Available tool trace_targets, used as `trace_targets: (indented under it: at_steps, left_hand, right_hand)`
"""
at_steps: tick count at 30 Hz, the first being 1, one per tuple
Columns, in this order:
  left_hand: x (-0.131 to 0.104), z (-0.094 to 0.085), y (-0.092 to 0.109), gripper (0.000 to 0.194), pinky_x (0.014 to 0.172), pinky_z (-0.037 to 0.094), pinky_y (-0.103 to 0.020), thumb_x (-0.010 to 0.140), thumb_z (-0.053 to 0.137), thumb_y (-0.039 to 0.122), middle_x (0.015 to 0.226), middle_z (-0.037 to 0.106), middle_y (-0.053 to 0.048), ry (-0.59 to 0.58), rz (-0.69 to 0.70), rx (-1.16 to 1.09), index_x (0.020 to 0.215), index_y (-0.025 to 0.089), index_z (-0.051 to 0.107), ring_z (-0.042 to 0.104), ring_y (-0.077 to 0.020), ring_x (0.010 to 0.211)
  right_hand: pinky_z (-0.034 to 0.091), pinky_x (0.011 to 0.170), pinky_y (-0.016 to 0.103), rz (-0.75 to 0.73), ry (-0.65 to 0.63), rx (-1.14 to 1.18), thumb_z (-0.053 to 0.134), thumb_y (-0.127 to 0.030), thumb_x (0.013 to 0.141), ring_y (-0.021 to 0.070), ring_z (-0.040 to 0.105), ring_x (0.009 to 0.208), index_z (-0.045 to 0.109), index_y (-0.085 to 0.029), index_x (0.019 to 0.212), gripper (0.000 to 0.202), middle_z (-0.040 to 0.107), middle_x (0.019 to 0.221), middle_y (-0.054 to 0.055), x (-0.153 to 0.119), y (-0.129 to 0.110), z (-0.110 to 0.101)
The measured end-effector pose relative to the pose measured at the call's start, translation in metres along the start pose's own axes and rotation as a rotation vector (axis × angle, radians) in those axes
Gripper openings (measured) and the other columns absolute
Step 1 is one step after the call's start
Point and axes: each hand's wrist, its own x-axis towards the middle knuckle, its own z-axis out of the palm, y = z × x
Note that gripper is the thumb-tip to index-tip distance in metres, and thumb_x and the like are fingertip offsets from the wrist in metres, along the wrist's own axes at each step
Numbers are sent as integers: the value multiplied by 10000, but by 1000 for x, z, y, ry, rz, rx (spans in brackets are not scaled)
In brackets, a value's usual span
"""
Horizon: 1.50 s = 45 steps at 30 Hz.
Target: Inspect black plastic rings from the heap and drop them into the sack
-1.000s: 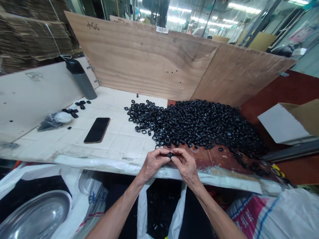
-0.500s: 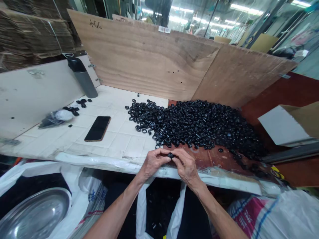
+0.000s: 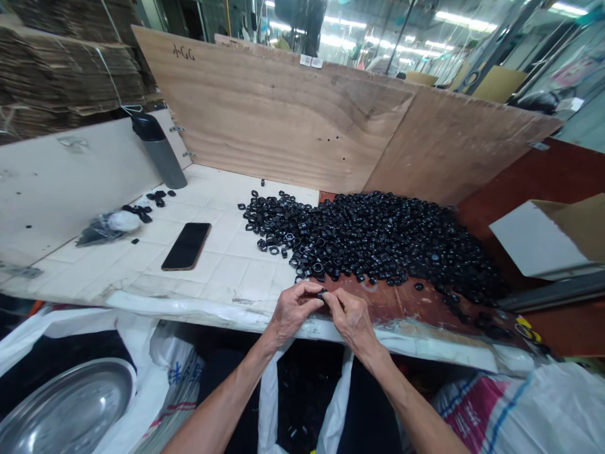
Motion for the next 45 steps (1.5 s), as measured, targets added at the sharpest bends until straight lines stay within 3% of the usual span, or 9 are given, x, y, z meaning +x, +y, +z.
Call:
trace_targets:
  at_steps: [7, 12, 15, 18, 21, 26, 31, 36, 45]
  left_hand:
    - [0, -1, 4, 147, 873, 530, -316, 789, 727, 196, 952, 723, -66, -47, 77, 116, 930, 155, 730, 671, -191, 913]
    - [-1, 0, 5, 163, 888, 532, -322, 785, 727, 207, 962, 737, -68, -32, 83, 170, 941, 163, 739, 681, -199, 927]
    - [-1, -1, 7, 186, 860, 550, -318, 774, 740, 246, 962, 749, -72, -34, 18, 176, 939, 161, 748, 693, -207, 913]
    - [0, -3, 8, 224, 831, 559, -314, 765, 751, 269, 963, 760, -75, -61, -80, 114, 954, 149, 747, 704, -211, 890]
    - [1, -4, 8, 248, 809, 561, -306, 749, 763, 249, 969, 759, -77, -61, -143, 44, 969, 139, 734, 704, -205, 870]
    - [0, -1, 6, 211, 836, 554, -299, 762, 758, 239, 973, 710, -61, -26, -60, -22, 946, 144, 719, 682, -192, 901]
    - [-1, 0, 4, 172, 860, 539, -318, 810, 725, 261, 966, 683, -60, -12, 71, 62, 946, 158, 712, 661, -193, 923]
    - [-1, 0, 2, 145, 888, 530, -339, 811, 724, 258, 930, 696, -59, 17, 148, 187, 922, 165, 715, 655, -197, 926]
    - [-2, 1, 1, 170, 850, 564, -309, 823, 700, 259, 996, 678, -63, 17, 84, 107, 962, 161, 698, 663, -185, 926]
  right_hand:
    - [349, 498, 219, 233, -85, 223, 544, -469, 923, 118, 493, 519, 596, -179, 714, 361, 556, 579, -18, -5, 6, -1]
    - [342, 465, 214, 310, -99, 303, 560, -452, 903, 109, 455, 474, 590, -179, 667, 362, 524, 530, -31, -3, 6, -2]
    - [363, 483, 214, 263, -126, 290, 588, -368, 889, 115, 480, 502, 632, -177, 737, 248, 544, 569, -30, -1, 6, -6]
    - [450, 616, 244, 74, -135, 269, 610, -250, 863, 154, 582, 668, 689, -180, 880, 107, 635, 749, 14, 3, 6, -12]
    - [488, 771, 296, -82, -124, 256, 602, -188, 858, 194, 625, 837, 713, -187, 977, 163, 670, 894, 57, 6, 5, -16]
    - [499, 665, 275, 5, -82, 241, 598, -237, 871, 190, 636, 784, 724, -181, 1002, 190, 683, 905, 73, 6, 2, -11]
    - [468, 544, 239, 186, -71, 260, 610, -341, 864, 161, 609, 625, 715, -169, 905, 206, 680, 744, 41, 6, -2, -4]
    - [388, 443, 226, 355, -123, 373, 625, -480, 837, 128, 492, 450, 638, -177, 763, 313, 550, 521, -26, 10, -7, -4]
    - [331, 497, 224, 202, -11, 97, 586, -497, 889, 102, 428, 496, 557, -176, 559, 462, 454, 504, -38, 7, -7, 0]
